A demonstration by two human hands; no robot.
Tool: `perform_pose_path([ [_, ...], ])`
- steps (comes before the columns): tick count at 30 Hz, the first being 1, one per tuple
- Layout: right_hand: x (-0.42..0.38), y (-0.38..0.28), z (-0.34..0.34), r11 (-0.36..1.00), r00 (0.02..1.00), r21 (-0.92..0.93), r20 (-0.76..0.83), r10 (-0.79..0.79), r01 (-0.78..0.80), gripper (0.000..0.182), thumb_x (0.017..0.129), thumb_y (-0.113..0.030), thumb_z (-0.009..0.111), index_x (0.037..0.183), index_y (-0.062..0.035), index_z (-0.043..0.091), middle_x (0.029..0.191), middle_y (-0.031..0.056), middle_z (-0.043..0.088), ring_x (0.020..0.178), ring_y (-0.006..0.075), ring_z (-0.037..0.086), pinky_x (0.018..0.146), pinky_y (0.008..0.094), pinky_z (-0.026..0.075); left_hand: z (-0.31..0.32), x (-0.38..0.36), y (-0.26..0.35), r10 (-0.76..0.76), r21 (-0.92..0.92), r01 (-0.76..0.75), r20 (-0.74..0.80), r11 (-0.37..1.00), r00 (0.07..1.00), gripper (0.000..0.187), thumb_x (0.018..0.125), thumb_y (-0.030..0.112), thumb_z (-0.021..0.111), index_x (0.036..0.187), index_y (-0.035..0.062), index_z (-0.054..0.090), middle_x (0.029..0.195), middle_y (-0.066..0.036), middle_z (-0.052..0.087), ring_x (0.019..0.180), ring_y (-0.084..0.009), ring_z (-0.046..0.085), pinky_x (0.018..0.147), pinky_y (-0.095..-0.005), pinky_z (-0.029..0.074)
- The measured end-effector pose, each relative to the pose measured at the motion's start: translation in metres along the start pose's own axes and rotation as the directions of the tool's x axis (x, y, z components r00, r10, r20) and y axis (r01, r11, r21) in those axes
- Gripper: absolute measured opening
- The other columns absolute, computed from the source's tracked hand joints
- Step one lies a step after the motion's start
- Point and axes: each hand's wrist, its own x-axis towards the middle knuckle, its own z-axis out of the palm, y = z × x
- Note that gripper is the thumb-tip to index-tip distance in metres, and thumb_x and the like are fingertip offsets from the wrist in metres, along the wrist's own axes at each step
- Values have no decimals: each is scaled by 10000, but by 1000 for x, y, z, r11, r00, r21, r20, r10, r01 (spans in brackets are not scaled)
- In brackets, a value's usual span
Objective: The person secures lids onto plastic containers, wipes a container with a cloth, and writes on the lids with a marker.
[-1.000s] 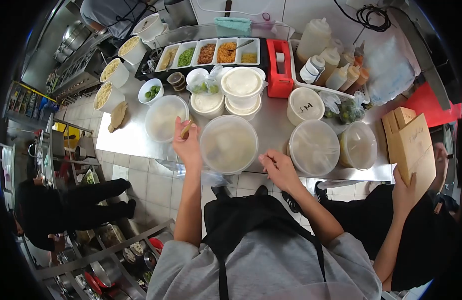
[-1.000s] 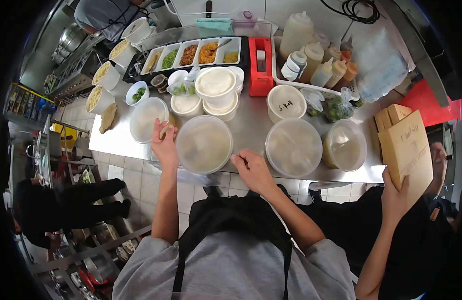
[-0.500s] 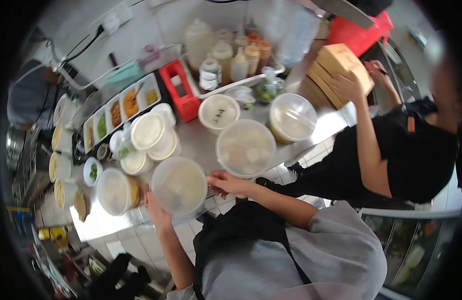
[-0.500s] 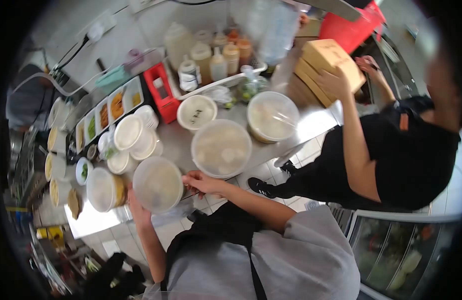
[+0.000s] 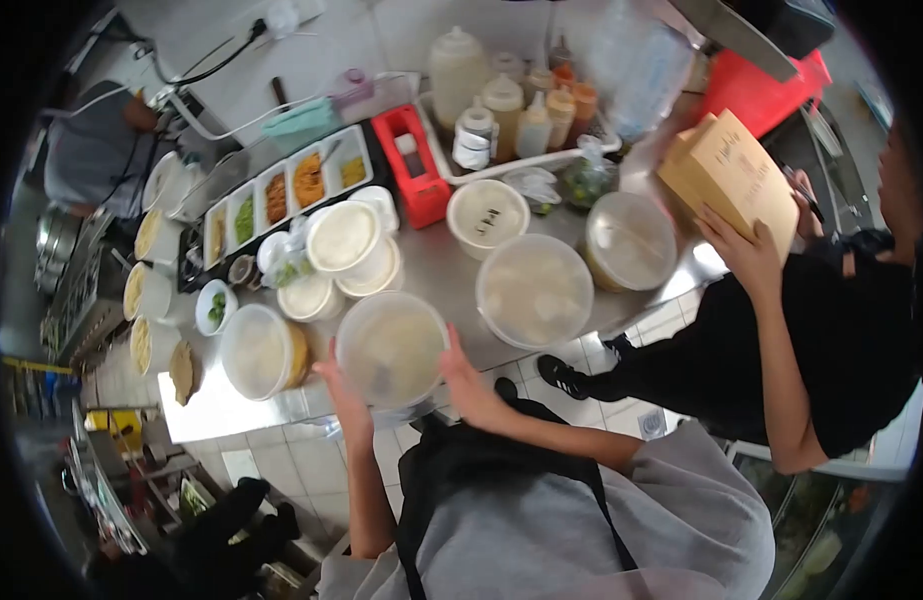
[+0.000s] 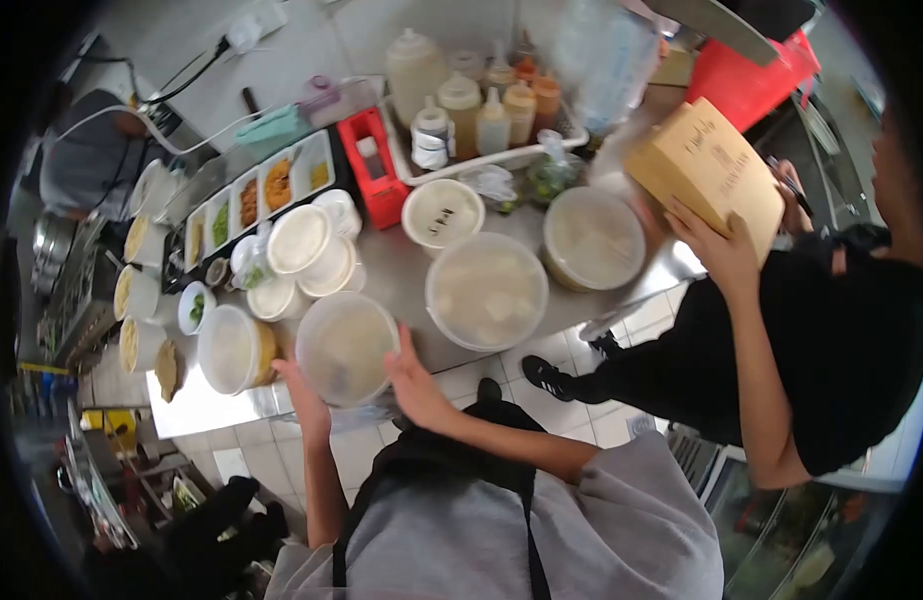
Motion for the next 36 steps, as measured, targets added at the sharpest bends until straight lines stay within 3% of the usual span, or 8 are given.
perform_pose_path([
  [2,3,-34,-33,966,963,-155,141,229,-208,499,913,-238,379,1293,63,260,1340,244,266,1265,301,251,1039,315,154,15,-14,42,40,155,-10,-191,988,981,609,923,460,151,1306,5,288,1284,-158,376,1178,-232,370,991,-327,263],
  [6,87,-115,-63,775,940,-560,18,-341,292,187,824,-159,526,833,15,593,875,195,575,798,347,542,769,361,424,53,-5,106,474,228,-473,57,851,879,413,918,300,335,1154,-10,474,1152,-126,511,1024,-201,505,881,-305,376],
  [8,179,-82,-51,481,754,-768,6,-656,424,167,809,-163,521,775,-11,583,781,173,555,766,344,508,672,402,427,93,35,103,190,17,-204,294,979,937,370,897,274,402,1117,-5,504,1049,-112,572,987,-191,522,839,-292,395],
  [14,264,-30,-36,358,923,-930,-63,-379,83,256,761,-274,568,797,-23,605,866,166,558,874,332,525,726,399,445,176,158,38,-337,95,323,263,942,904,377,935,333,290,1025,26,489,795,-44,583,667,-137,538,604,-271,428],
  [20,169,-61,-45,877,937,-464,-234,-258,126,272,809,-228,504,783,38,556,718,231,538,712,362,547,644,428,408,188,156,34,-274,-376,352,246,857,930,458,913,405,304,943,-3,510,837,-89,566,678,-176,563,547,-286,449],
  [22,96,-55,-67,996,995,-53,-74,69,-73,282,857,-244,456,717,-2,495,604,67,500,519,159,483,479,289,379,183,159,45,-438,-252,499,262,829,860,491,878,472,364,965,13,516,865,-99,582,734,-186,571,594,-281,446],
  [28,-33,-63,-69,897,936,291,-17,352,-332,230,902,-214,426,792,-14,462,686,44,501,531,94,478,468,227,426,187,159,30,-183,-55,202,246,978,952,275,878,271,430,1022,54,519,909,-67,622,855,-152,563,762,-295,403],
  [36,-26,-53,-62,902,951,323,-17,308,-286,231,903,-227,444,797,-22,452,690,35,502,545,84,481,471,218,429,205,161,32,-606,-429,580,89,693,790,125,829,48,435,813,52,559,761,-68,626,618,-145,588,549,-306,457],
])
